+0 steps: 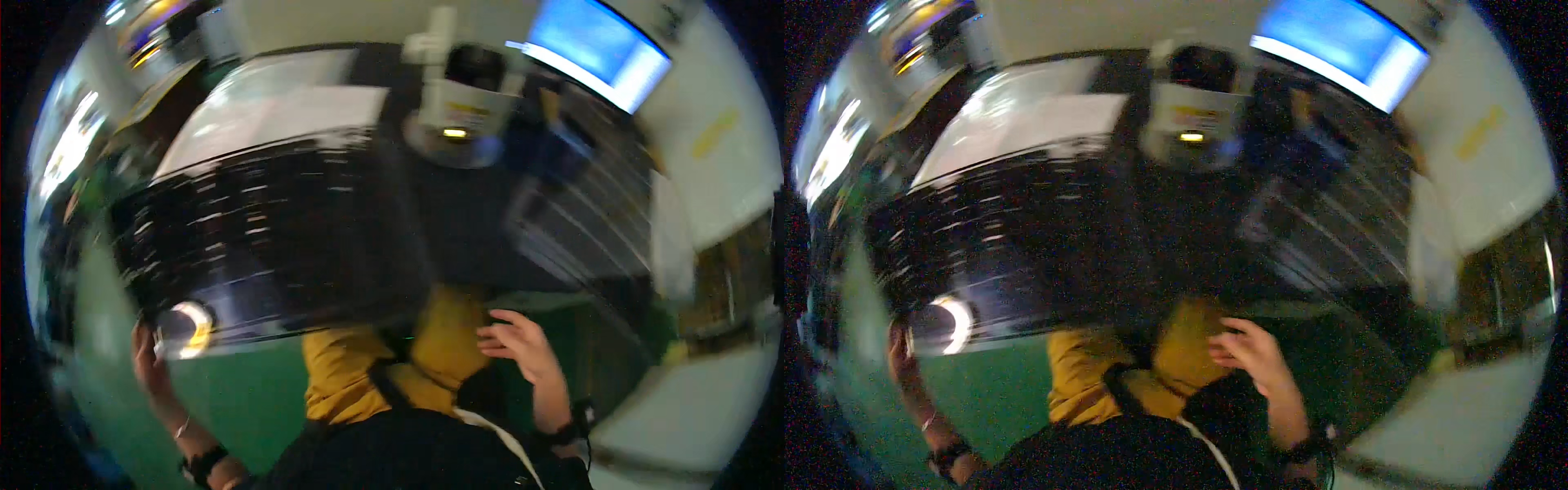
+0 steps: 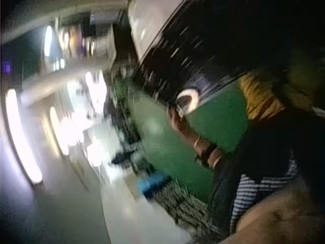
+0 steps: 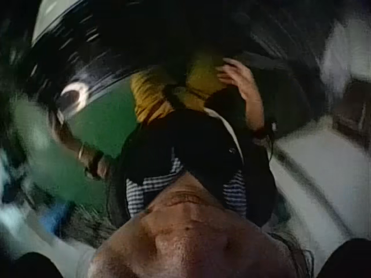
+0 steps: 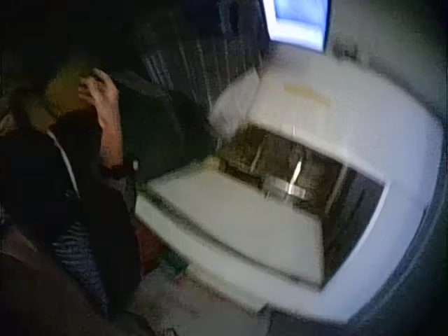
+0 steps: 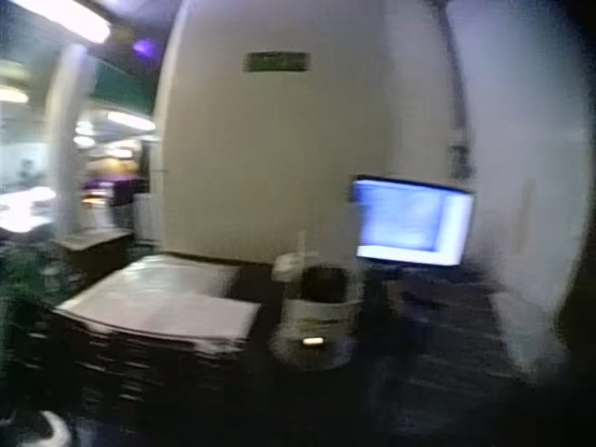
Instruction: Inspecting, aligning, and organizing large transparent circuit film sheets at an industrial workstation.
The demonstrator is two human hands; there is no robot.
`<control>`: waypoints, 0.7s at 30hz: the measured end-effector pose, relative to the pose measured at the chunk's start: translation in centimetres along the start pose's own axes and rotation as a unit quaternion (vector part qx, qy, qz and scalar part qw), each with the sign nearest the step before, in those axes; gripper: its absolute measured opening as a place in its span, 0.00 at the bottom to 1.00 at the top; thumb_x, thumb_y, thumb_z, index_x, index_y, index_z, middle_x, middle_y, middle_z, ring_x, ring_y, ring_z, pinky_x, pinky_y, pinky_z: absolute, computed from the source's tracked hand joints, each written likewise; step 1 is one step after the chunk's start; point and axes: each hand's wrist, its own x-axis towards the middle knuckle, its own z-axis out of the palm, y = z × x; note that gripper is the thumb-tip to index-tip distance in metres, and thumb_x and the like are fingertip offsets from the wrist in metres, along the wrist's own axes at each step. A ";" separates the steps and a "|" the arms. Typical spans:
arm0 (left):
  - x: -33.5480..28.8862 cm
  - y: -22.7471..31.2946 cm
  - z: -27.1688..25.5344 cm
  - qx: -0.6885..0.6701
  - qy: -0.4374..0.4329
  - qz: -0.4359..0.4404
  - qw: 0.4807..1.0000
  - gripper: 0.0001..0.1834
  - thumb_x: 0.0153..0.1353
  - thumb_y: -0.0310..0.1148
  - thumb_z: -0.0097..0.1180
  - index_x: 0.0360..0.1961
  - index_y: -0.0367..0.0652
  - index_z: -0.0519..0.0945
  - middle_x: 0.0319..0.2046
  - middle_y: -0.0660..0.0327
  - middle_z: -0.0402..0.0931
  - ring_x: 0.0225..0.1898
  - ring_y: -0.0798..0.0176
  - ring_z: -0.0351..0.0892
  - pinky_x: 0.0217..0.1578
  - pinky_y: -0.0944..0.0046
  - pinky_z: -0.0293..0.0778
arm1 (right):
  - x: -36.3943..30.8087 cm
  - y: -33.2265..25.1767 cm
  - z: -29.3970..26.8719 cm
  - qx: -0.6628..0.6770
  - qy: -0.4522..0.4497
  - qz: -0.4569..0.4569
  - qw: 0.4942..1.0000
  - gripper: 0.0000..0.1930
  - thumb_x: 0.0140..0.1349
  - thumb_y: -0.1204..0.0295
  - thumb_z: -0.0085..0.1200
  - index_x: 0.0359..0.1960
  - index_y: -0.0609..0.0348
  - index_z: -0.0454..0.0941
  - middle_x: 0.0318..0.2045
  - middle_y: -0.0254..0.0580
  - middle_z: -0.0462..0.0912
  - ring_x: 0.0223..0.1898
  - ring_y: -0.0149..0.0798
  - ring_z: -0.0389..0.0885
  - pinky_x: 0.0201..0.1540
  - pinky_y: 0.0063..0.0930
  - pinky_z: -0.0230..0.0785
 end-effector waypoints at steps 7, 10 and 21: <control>8.2 -4.7 1.1 0.140 0.075 0.064 0.985 0.21 0.63 0.29 0.43 0.55 0.31 0.63 0.57 0.50 0.60 0.55 0.59 0.63 0.45 0.71 0.67 | -1.9 1.3 -7.1 0.318 0.271 -0.204 0.885 0.18 0.57 0.71 0.52 0.47 0.63 0.64 0.43 0.47 0.72 0.46 0.39 0.72 0.51 0.34 0.68; 9.5 -5.4 5.4 0.127 0.016 0.076 0.989 0.22 0.63 0.32 0.44 0.55 0.30 0.63 0.49 0.50 0.65 0.43 0.61 0.66 0.46 0.69 0.66 | -2.6 1.5 -9.7 0.454 0.306 -0.289 0.785 0.15 0.57 0.70 0.52 0.43 0.61 0.66 0.40 0.42 0.71 0.45 0.38 0.71 0.53 0.35 0.66; 5.4 6.4 32.5 0.336 -0.076 0.358 0.868 0.27 0.49 0.28 0.59 0.53 0.41 0.68 0.46 0.51 0.72 0.48 0.60 0.71 0.48 0.64 0.67 | -4.3 -2.1 -8.7 0.332 0.364 -0.429 0.757 0.33 0.58 0.75 0.48 0.61 0.68 0.44 0.48 0.47 0.67 0.51 0.37 0.68 0.55 0.36 0.62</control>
